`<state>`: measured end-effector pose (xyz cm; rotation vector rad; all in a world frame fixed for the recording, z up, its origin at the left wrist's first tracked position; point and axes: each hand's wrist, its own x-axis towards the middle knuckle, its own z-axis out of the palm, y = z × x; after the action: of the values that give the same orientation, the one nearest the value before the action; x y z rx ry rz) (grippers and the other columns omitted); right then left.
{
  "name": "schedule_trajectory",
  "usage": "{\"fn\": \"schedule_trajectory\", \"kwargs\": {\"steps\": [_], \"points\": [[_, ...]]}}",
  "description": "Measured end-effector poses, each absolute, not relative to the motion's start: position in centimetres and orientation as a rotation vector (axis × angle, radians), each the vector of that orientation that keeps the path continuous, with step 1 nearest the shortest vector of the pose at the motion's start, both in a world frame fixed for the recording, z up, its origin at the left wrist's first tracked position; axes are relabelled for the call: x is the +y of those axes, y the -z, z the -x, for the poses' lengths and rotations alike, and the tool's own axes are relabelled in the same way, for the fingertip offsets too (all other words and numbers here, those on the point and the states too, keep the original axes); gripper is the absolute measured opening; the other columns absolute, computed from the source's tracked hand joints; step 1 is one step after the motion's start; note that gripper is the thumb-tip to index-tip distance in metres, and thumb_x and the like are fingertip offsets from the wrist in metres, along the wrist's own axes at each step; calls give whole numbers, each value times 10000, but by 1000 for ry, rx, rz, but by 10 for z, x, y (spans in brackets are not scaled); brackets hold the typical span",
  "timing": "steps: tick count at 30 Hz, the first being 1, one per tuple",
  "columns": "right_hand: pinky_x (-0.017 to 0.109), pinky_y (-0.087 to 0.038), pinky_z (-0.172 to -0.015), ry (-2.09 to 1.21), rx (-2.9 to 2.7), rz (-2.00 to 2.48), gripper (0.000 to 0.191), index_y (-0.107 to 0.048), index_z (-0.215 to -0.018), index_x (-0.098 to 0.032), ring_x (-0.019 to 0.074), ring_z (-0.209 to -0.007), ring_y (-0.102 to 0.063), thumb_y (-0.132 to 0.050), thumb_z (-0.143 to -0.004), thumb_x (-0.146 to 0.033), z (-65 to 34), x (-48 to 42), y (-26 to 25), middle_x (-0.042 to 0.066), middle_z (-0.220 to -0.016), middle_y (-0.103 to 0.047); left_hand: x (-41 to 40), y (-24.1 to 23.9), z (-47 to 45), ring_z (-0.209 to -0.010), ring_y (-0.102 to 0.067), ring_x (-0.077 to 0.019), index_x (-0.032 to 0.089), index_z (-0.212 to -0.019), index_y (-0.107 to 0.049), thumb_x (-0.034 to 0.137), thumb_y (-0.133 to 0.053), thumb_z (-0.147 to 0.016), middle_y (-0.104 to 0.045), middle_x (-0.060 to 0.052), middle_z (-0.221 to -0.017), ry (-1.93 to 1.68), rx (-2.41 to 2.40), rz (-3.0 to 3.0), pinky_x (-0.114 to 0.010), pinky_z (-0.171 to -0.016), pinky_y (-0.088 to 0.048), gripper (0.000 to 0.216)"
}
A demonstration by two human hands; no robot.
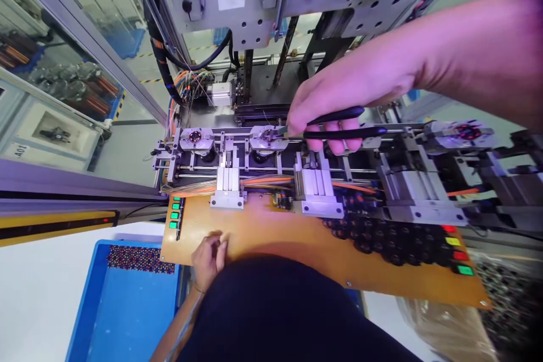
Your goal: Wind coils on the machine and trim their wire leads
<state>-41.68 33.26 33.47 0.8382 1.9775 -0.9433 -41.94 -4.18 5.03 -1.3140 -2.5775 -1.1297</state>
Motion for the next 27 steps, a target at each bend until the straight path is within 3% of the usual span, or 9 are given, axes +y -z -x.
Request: {"fn": "schedule_trajectory", "kwargs": {"steps": [7,12,19,22,27], "points": [[124,-391,-368,991,1965,-809,298,-647,-795,-41,73,-320,-514,-450,-981,-167,418,329,-334,-47,-471,-539,-42,-50,419,-688,-701,-121,176,-978,-620,202,-611,-908,-751,-56,-929,1126,-2597,1316,-216,-645,-549,75],[77,-399,-439,1122,2131,-714,277,-681,-883,-68,29,-347,-517,-432,-993,-121,405,333,-353,-78,-481,-559,-42,-51,418,-664,-692,-114,169,-967,-626,208,-625,-905,-748,-54,-914,1129,-2592,1290,-209,-635,-545,74],[35,-319,-472,658,1950,-825,448,-668,-833,-56,-22,-393,-550,-273,-1006,-176,369,376,-371,-120,-486,-539,-39,-57,420,-676,-701,-128,171,-956,-640,249,-586,-932,-749,-58,-887,1109,-2579,1293,-218,-633,-558,98],[38,-341,-487,623,1938,-866,407,-614,-736,-53,-20,-404,-555,-320,-997,-158,349,383,-367,-117,-498,-554,-37,-63,422,-763,-722,-155,174,-948,-650,244,-543,-948,-745,-60,-882,1112,-2571,1318,-238,-685,-569,128],[72,-397,-483,705,1966,-899,355,-591,-715,-61,29,-437,-584,-388,-988,-164,325,396,-356,-90,-516,-576,-35,-62,424,-615,-648,-126,185,-787,-623,226,-478,-966,-663,-17,-699,1091,-2585,1292,-219,-604,-524,234]]}}
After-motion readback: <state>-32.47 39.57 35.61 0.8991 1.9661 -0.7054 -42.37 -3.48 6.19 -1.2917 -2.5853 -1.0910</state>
